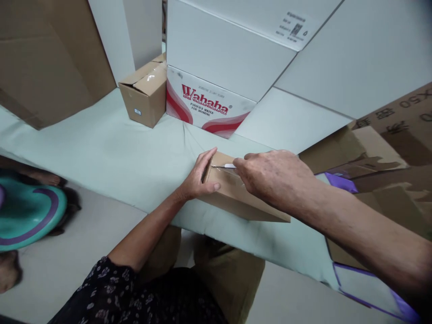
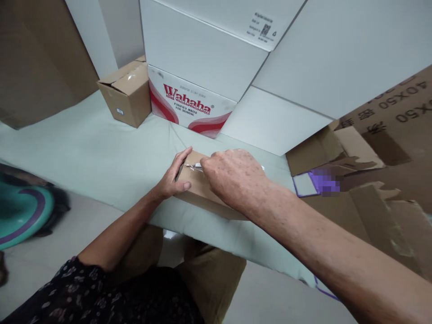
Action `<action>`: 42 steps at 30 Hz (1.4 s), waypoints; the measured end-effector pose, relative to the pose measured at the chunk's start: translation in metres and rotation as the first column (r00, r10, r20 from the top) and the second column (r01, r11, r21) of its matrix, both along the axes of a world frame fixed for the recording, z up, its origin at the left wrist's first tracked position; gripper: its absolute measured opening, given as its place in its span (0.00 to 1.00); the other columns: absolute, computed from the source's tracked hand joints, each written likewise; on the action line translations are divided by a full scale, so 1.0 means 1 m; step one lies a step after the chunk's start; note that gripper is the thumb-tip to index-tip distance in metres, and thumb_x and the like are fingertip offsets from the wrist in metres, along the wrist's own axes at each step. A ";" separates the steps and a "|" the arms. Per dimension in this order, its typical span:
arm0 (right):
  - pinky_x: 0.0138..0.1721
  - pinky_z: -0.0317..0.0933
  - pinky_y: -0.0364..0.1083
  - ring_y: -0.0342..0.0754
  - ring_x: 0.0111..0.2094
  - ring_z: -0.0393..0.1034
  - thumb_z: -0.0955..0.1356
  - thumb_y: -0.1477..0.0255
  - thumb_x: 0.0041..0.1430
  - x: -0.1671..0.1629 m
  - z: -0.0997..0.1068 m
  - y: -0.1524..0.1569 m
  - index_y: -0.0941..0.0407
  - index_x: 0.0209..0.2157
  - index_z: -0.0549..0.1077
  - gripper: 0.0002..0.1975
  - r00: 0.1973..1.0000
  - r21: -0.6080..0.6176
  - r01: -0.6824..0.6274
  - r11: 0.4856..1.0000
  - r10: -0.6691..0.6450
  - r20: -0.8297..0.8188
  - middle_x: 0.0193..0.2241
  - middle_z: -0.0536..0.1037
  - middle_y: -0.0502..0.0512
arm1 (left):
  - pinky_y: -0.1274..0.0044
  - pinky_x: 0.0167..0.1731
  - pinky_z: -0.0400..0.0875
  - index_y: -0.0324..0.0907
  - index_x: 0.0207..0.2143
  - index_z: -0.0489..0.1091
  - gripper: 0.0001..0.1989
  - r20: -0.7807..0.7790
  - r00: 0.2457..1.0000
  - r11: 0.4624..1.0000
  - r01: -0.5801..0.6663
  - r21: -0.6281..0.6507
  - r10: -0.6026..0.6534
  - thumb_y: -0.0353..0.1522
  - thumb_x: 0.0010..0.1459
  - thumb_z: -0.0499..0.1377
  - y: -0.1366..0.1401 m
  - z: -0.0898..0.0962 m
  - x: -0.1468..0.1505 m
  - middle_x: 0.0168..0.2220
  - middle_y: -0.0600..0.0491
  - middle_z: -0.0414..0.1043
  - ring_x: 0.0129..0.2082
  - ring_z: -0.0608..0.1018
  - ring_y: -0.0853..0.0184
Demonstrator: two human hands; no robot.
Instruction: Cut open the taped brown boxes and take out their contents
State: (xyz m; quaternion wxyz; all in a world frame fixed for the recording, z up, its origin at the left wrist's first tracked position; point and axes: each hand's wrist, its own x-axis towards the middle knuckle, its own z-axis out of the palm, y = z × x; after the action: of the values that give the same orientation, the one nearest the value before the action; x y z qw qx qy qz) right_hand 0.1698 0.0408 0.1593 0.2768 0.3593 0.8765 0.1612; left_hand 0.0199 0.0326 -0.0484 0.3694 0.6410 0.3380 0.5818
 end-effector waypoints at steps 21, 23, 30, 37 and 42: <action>0.25 0.45 0.47 0.51 0.30 0.73 0.61 0.78 0.66 0.015 -0.006 -0.005 0.59 0.45 0.77 0.14 0.997 -0.061 0.072 0.996 -0.074 -0.031 0.35 0.82 0.63 | 0.49 0.66 0.56 0.50 0.72 0.52 0.53 -0.012 1.000 1.000 -0.029 0.000 0.029 0.61 0.50 0.62 0.001 -0.002 -0.001 0.68 0.41 0.54 0.66 0.63 0.41; 0.26 0.47 0.47 0.51 0.30 0.73 0.61 0.79 0.65 0.017 -0.004 -0.006 0.58 0.45 0.78 0.15 0.994 -0.065 0.104 0.992 -0.106 -0.023 0.36 0.82 0.63 | 0.49 0.66 0.56 0.50 0.71 0.52 0.53 -0.009 0.999 0.999 -0.041 -0.003 0.041 0.61 0.50 0.62 0.001 -0.003 -0.001 0.68 0.42 0.55 0.66 0.63 0.41; 0.29 0.51 0.47 0.51 0.30 0.73 0.61 0.79 0.65 0.033 -0.001 -0.009 0.59 0.46 0.78 0.16 0.986 -0.083 0.168 0.982 -0.167 0.014 0.36 0.82 0.62 | 0.50 0.66 0.55 0.48 0.70 0.54 0.53 0.014 0.999 0.999 -0.044 -0.013 0.044 0.61 0.49 0.63 0.000 -0.002 -0.001 0.67 0.41 0.57 0.66 0.63 0.41; 0.25 0.48 0.47 0.51 0.29 0.73 0.60 0.78 0.66 0.038 -0.004 -0.011 0.58 0.44 0.77 0.15 0.991 -0.063 0.129 0.990 -0.130 -0.017 0.35 0.82 0.62 | 0.50 0.65 0.57 0.48 0.71 0.54 0.53 0.022 0.999 0.999 -0.034 -0.042 0.035 0.60 0.48 0.64 0.000 -0.002 -0.001 0.66 0.41 0.57 0.65 0.64 0.40; 0.25 0.46 0.47 0.50 0.29 0.72 0.60 0.80 0.65 0.040 -0.006 -0.015 0.59 0.44 0.77 0.15 0.994 -0.035 0.109 0.993 -0.110 -0.017 0.36 0.82 0.63 | 0.50 0.64 0.58 0.48 0.71 0.54 0.54 0.029 0.999 0.998 -0.028 -0.049 0.030 0.61 0.47 0.64 -0.001 -0.002 -0.001 0.66 0.41 0.59 0.65 0.65 0.41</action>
State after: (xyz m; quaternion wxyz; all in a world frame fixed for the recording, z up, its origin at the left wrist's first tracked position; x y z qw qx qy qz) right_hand 0.2102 0.0256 0.1532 0.2828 0.4037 0.8607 0.1275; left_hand 0.0194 0.0317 -0.0499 0.3811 0.6183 0.3558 0.5881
